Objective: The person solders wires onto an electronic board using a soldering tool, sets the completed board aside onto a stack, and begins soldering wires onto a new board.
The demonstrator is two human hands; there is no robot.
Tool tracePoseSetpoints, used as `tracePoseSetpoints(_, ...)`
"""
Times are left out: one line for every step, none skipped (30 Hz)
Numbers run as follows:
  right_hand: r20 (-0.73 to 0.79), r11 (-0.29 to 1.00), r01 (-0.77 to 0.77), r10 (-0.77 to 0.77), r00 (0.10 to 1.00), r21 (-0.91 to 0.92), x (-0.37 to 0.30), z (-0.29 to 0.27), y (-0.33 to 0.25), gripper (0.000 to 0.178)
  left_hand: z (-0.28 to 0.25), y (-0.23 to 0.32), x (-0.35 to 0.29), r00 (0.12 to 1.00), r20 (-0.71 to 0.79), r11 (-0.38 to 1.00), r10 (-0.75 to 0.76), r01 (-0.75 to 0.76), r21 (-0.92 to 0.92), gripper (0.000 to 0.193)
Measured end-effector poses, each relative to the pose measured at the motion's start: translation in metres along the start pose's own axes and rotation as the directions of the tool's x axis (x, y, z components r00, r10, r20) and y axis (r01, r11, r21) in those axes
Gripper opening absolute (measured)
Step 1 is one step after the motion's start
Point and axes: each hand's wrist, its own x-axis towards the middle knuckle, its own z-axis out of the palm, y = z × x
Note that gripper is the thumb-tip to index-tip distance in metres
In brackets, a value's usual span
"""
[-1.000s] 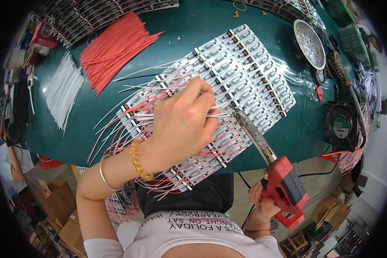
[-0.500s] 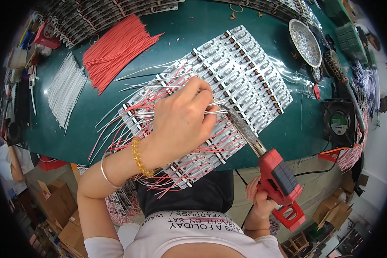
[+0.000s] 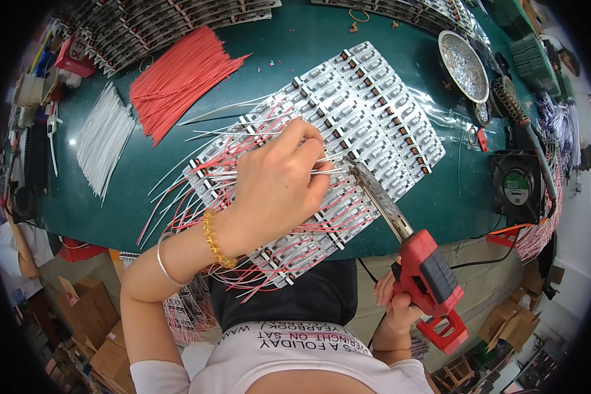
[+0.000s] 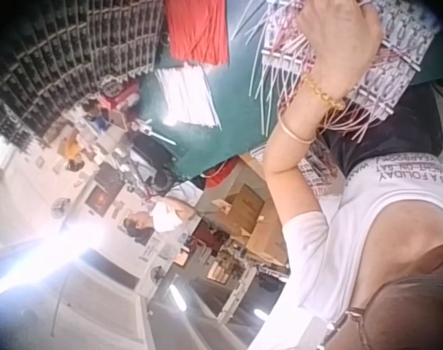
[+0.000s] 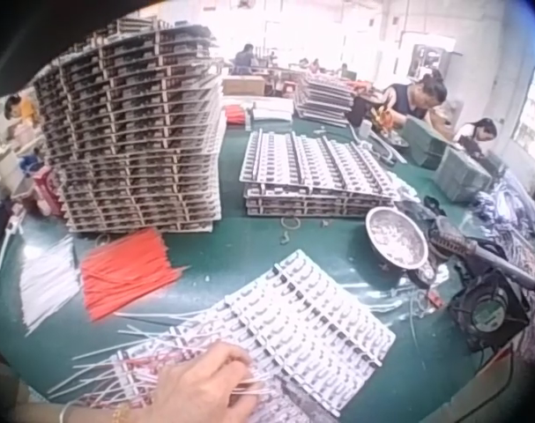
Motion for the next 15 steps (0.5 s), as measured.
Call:
tracePoseSetpoints(-0.016,1.000,-0.027,0.027,1.000,0.014,0.001,0.002,-0.002,0.079,0.000,0.000,0.000,1.000,0.001,1.000,-0.003,0.003,0.000,0.011)
tracePoseSetpoints(-0.031,0.998,-0.053,0.053,0.998,0.026,0.001,0.004,-0.003,0.080,0.000,0.000,0.000,1.000,0.001,1.000,-0.006,0.006,-0.001,0.011)
tracePoseSetpoints(-0.030,0.998,-0.051,0.052,0.998,0.025,-0.004,-0.001,-0.003,0.080,0.000,-0.001,0.000,1.000,-0.001,1.000,-0.006,0.006,-0.002,0.011)
tracePoseSetpoints(-0.005,0.985,-0.154,0.154,0.988,0.073,-0.012,-0.009,-0.001,0.067,0.000,-0.001,0.000,1.000,-0.003,1.000,-0.005,0.005,0.001,0.011)
tracePoseSetpoints(0.024,0.960,-0.255,0.254,0.967,0.119,-0.016,-0.012,-0.002,0.055,0.000,-0.001,0.000,1.000,-0.003,1.000,-0.002,0.002,0.004,0.011)
tracePoseSetpoints(0.022,0.960,-0.253,0.252,0.967,0.119,-0.017,-0.013,-0.002,0.055,0.000,0.000,0.000,1.000,-0.004,1.000,0.000,0.000,0.003,0.011)
tracePoseSetpoints(0.039,0.955,-0.253,0.250,0.968,0.153,-0.017,-0.014,-0.005,0.054,0.000,0.001,0.000,1.000,-0.004,1.000,0.003,-0.003,0.005,0.011)
tracePoseSetpoints(0.060,0.948,-0.254,0.247,0.967,0.192,-0.015,-0.012,-0.007,0.053,-0.001,0.001,0.000,1.000,-0.003,1.000,0.003,-0.003,0.012,0.011)
tracePoseSetpoints(0.062,0.947,-0.253,0.246,0.967,0.196,-0.010,-0.008,-0.008,0.053,-0.001,0.001,0.000,1.000,-0.002,1.000,0.004,-0.004,0.016,0.011)
tracePoseSetpoints(0.008,0.980,-0.153,0.153,0.988,0.128,-0.002,0.000,-0.009,0.066,0.000,0.001,-0.001,1.000,-0.010,1.000,0.015,-0.015,0.020,0.012)
tracePoseSetpoints(-0.042,0.997,-0.052,0.054,0.998,0.050,0.003,0.005,-0.011,0.080,0.001,0.000,-0.001,0.999,-0.017,0.999,0.029,-0.028,0.019,0.013)
tracePoseSetpoints(-0.045,0.997,-0.049,0.051,0.998,0.051,0.004,0.006,-0.013,0.080,-0.001,0.002,-0.001,0.999,-0.017,0.999,0.032,-0.032,0.019,0.013)
tracePoseSetpoints(-0.049,0.996,-0.062,0.066,0.997,0.065,0.004,0.006,-0.015,0.080,-0.004,0.004,-0.001,1.000,0.002,1.000,0.026,-0.026,0.000,0.013)
tracePoseSetpoints(-0.052,0.994,-0.075,0.079,0.996,0.080,0.005,0.007,-0.017,0.080,-0.006,0.004,-0.001,1.000,0.021,1.000,0.020,-0.019,-0.018,0.014)
tracePoseSetpoints(-0.054,0.994,-0.072,0.077,0.996,0.082,0.005,0.007,-0.017,0.080,-0.008,0.003,-0.001,0.999,0.022,1.000,0.023,-0.023,-0.016,0.014)
